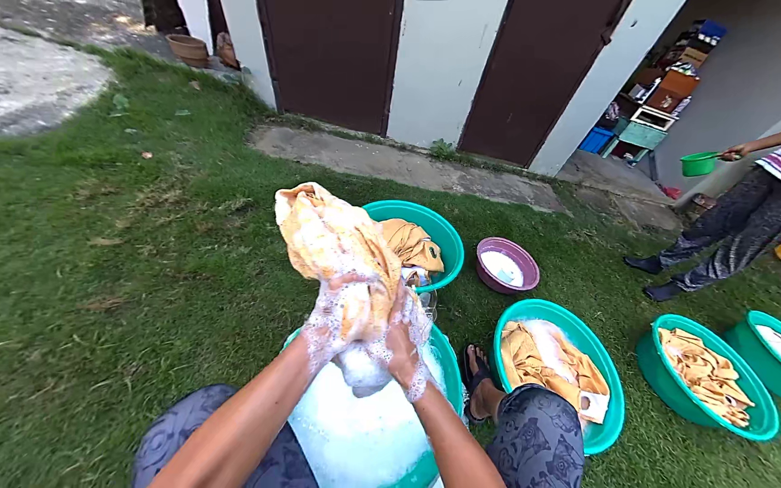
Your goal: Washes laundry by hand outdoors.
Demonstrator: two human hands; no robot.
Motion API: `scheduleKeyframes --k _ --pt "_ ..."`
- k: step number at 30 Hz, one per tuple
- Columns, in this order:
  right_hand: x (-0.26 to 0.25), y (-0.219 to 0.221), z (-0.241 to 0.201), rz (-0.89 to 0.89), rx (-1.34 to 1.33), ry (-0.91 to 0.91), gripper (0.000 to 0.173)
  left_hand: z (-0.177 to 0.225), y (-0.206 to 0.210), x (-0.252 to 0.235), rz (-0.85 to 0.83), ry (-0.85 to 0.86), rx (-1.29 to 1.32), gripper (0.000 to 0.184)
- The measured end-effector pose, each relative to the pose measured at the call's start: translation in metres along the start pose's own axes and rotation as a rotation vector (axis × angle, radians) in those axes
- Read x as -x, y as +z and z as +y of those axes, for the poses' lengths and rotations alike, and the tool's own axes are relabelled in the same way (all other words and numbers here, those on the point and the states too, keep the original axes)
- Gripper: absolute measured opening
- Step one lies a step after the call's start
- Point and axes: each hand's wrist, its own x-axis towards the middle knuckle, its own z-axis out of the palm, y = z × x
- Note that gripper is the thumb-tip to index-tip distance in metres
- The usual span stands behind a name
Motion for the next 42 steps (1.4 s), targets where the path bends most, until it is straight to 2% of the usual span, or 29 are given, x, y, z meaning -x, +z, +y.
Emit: scheduleKeyframes --k 2,6,9,11,13,14,15,16,20,22,27,29,31,32,36,39,42 --pt "0.002 0.004 0.011 0.095 -0.127 -0.049 0.099 -0.006 -0.002 0.001 -0.041 0.027 -0.082 0.030" --pt "0.001 0.001 0.019 0.185 -0.161 -0.090 0.087 -0.005 -0.006 0.005 -0.110 0.059 -0.191 0.038" --pt "-0.004 -0.002 0.026 0.244 -0.221 -0.173 0.069 0.001 -0.001 0.003 -0.092 0.017 -0.177 0.038" --pt "-0.008 -0.010 0.029 0.243 -0.308 -0.179 0.055 0.005 -0.004 -0.002 -0.163 -0.024 -0.213 0.038" --pt "-0.014 -0.027 0.031 0.202 -0.415 -0.154 0.042 0.010 -0.012 -0.012 -0.354 -0.012 -0.365 0.048" --pt "-0.017 -0.037 0.030 0.162 -0.464 -0.134 0.036 0.015 -0.015 -0.014 -0.457 0.026 -0.497 0.059" --pt "-0.019 -0.045 0.029 0.122 -0.491 -0.115 0.032 0.017 -0.016 -0.013 -0.515 0.065 -0.599 0.069" --pt "-0.019 -0.051 0.029 0.093 -0.503 -0.114 0.031 0.015 -0.013 -0.009 -0.503 0.100 -0.666 0.077" --pt "-0.017 -0.056 0.034 0.079 -0.440 -0.163 0.039 -0.004 0.002 0.000 -0.274 0.101 -0.610 0.088" --pt "-0.015 -0.053 0.034 0.080 -0.336 -0.168 0.052 -0.007 0.004 -0.001 -0.204 0.096 -0.629 0.089" --pt "-0.012 -0.060 0.025 -0.105 -0.295 -0.028 0.120 -0.006 0.006 -0.005 -0.034 0.114 -0.468 0.083" --pt "-0.011 -0.059 0.024 -0.150 -0.318 -0.015 0.123 -0.005 0.003 -0.007 -0.019 0.150 -0.368 0.079" --pt "-0.008 -0.056 0.021 -0.175 -0.330 0.030 0.126 -0.006 0.000 -0.002 -0.076 0.147 -0.308 0.072" --pt "-0.006 -0.053 0.021 -0.173 -0.352 0.060 0.122 -0.007 0.000 -0.001 -0.099 0.137 -0.290 0.069" --pt "0.000 -0.037 0.031 -0.098 -0.631 0.147 0.053 -0.009 -0.002 0.006 -0.232 0.078 -0.222 0.050" --pt "0.004 -0.033 0.027 -0.063 -0.795 0.172 0.037 -0.009 -0.009 0.009 -0.259 0.043 -0.233 0.040" --pt "0.005 -0.032 0.024 -0.034 -0.832 0.174 0.034 -0.010 -0.010 0.008 -0.227 0.025 -0.212 0.039"
